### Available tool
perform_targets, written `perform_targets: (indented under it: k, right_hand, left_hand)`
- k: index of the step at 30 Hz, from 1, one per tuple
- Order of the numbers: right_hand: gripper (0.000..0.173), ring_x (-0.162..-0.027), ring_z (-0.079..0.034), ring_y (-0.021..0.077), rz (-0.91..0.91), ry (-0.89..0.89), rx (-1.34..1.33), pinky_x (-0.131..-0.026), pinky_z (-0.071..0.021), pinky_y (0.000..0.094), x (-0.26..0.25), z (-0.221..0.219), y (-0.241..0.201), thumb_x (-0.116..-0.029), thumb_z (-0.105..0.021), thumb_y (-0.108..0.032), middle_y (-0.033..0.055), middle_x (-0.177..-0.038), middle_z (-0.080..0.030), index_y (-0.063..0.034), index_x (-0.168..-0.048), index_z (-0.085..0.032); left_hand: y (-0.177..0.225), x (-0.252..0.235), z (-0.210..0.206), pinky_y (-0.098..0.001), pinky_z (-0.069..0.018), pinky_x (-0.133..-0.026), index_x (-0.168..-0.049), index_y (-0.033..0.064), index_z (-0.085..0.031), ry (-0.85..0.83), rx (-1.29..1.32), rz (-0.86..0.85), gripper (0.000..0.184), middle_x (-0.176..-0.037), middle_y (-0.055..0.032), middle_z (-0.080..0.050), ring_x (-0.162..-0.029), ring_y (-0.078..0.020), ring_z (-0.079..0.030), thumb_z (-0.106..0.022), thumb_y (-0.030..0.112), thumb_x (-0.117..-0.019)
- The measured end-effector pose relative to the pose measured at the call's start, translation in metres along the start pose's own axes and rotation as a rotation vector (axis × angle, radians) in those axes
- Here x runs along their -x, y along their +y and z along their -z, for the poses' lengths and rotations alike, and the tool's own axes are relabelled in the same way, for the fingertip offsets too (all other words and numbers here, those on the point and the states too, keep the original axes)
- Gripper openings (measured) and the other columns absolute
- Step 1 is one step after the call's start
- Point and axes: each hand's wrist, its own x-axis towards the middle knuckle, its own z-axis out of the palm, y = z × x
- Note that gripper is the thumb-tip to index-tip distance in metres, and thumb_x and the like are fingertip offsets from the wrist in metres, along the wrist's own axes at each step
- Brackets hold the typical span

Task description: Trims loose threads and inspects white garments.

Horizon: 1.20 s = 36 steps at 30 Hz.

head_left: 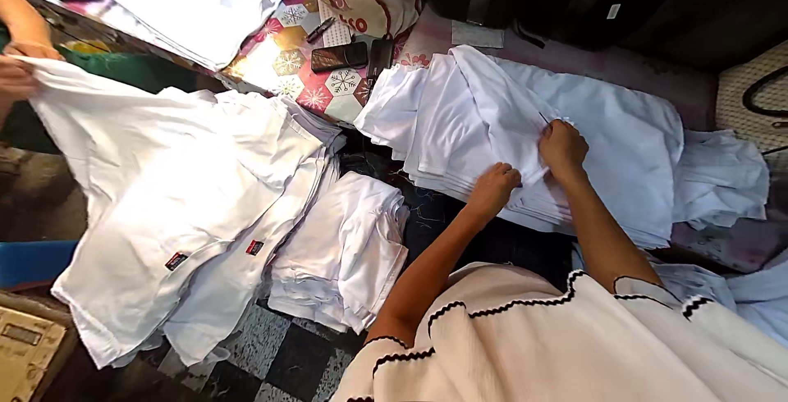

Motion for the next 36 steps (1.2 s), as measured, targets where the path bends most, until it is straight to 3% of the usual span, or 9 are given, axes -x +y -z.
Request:
perform_targets:
  k: [4, 7, 8, 12, 17, 23, 27, 31, 36]
  right_hand:
    - [0.031, -0.104, -0.065, 0.0497, 0.22, 0.007, -0.122, -0.088, -0.0488, 0.069, 0.025, 0.02, -0.036, -0.1067, -0.045, -0.011, 0.0309, -0.117, -0.065, 0.0068, -0.122, -0.065]
    - [0.027, -0.089, -0.069, 0.0389, 0.367, -0.139, -0.305, -0.082, -0.0544, 0.0596, 0.058, -0.01, -0.064, -0.1021, -0.062, -0.018, 0.0245, -0.099, -0.07, 0.0061, -0.11, -0.071]
    - [0.027, -0.085, -0.069, 0.0362, 0.418, -0.174, -0.333, -0.079, -0.0551, 0.0575, 0.067, -0.028, -0.074, -0.0977, -0.069, -0.02, 0.022, -0.097, -0.071, 0.0048, -0.108, -0.071]
    - [0.049, -0.086, -0.072, 0.0384, 0.582, -0.051, -0.279, -0.07, -0.0569, 0.0597, 0.082, -0.082, -0.105, -0.0849, -0.083, -0.033, 0.021, -0.104, -0.072, 0.0033, -0.115, -0.069]
    - [0.027, -0.066, -0.068, 0.031, 0.72, 0.344, -0.246, -0.049, -0.0521, 0.0456, 0.068, -0.08, -0.112, -0.0871, -0.072, -0.016, 0.0172, -0.09, -0.069, 0.0037, -0.105, -0.069]
    - [0.015, -0.071, -0.064, 0.0249, 0.664, 0.123, -0.499, -0.062, -0.0544, 0.0409, 0.06, -0.048, -0.101, -0.0901, -0.073, -0.009, 0.0158, -0.088, -0.066, 0.0038, -0.098, -0.072]
    - [0.026, -0.077, -0.065, 0.0289, 0.634, 0.156, -0.458, -0.06, -0.0551, 0.0444, 0.061, -0.056, -0.093, -0.0903, -0.075, -0.007, 0.0181, -0.102, -0.063, 0.0008, -0.114, -0.067]
    - [0.03, -0.079, -0.067, 0.0297, 0.746, 0.326, -0.309, -0.059, -0.0545, 0.0418, 0.044, -0.04, -0.054, -0.0826, -0.07, 0.008, 0.0201, -0.105, -0.063, 0.0014, -0.112, -0.068]
    - [0.031, -0.077, -0.069, 0.0399, 0.653, 0.047, -0.001, -0.058, -0.0541, 0.0576, 0.037, -0.026, -0.001, -0.0882, -0.072, -0.002, 0.0215, -0.109, -0.068, -0.0046, -0.119, -0.072]
  left_hand:
    - [-0.038, 0.059, 0.054, -0.0481, -0.058, -0.09, -0.102, -0.004, -0.074, 0.356, -0.122, 0.175, 0.018, -0.105, -0.0202, -0.072, -0.1, -0.0329, -0.071, -0.056, -0.002, -0.0981]
    - [-0.08, 0.077, 0.089, -0.0581, -0.0484, -0.102, -0.123, 0.0061, -0.072, 0.361, -0.339, 0.178, 0.033, -0.134, -0.0247, -0.06, -0.128, -0.0438, -0.056, -0.071, 0.003, -0.0894]
    - [-0.092, 0.077, 0.093, -0.059, -0.0474, -0.102, -0.12, 0.0077, -0.073, 0.376, -0.368, 0.153, 0.035, -0.135, -0.0249, -0.059, -0.129, -0.0451, -0.053, -0.075, 0.005, -0.0862]
    - [-0.088, 0.068, 0.114, -0.0448, -0.0549, -0.093, -0.101, -0.0018, -0.074, 0.579, -0.249, 0.085, 0.013, -0.116, -0.0209, -0.066, -0.109, -0.0335, -0.064, -0.068, 0.004, -0.0909]
    - [-0.053, 0.05, 0.102, -0.0325, -0.0595, -0.083, -0.102, -0.0076, -0.068, 0.738, -0.133, 0.011, 0.012, -0.112, -0.0218, -0.068, -0.096, -0.0241, -0.07, -0.066, 0.0, -0.094]
    - [-0.046, 0.035, 0.09, -0.0312, -0.0571, -0.085, -0.105, -0.0111, -0.062, 0.862, -0.058, -0.001, 0.013, -0.105, -0.0216, -0.068, -0.092, -0.0211, -0.068, -0.061, -0.003, -0.0947]
    - [-0.038, 0.026, 0.076, -0.0351, -0.0565, -0.089, -0.106, -0.0078, -0.065, 0.799, -0.163, -0.046, 0.015, -0.11, -0.0225, -0.065, -0.101, -0.0283, -0.067, -0.065, -0.005, -0.0913]
    - [-0.065, 0.05, 0.084, -0.0387, -0.053, -0.095, -0.097, -0.0047, -0.073, 0.743, -0.242, -0.075, 0.01, -0.104, -0.0204, -0.067, -0.104, -0.0314, -0.065, -0.064, -0.004, -0.0923]
    - [-0.1, 0.122, 0.061, -0.0484, -0.0581, -0.087, -0.099, -0.0076, -0.074, 0.432, -0.164, 0.348, 0.014, -0.1, -0.0234, -0.071, -0.094, -0.035, -0.071, -0.062, 0.0, -0.0958]
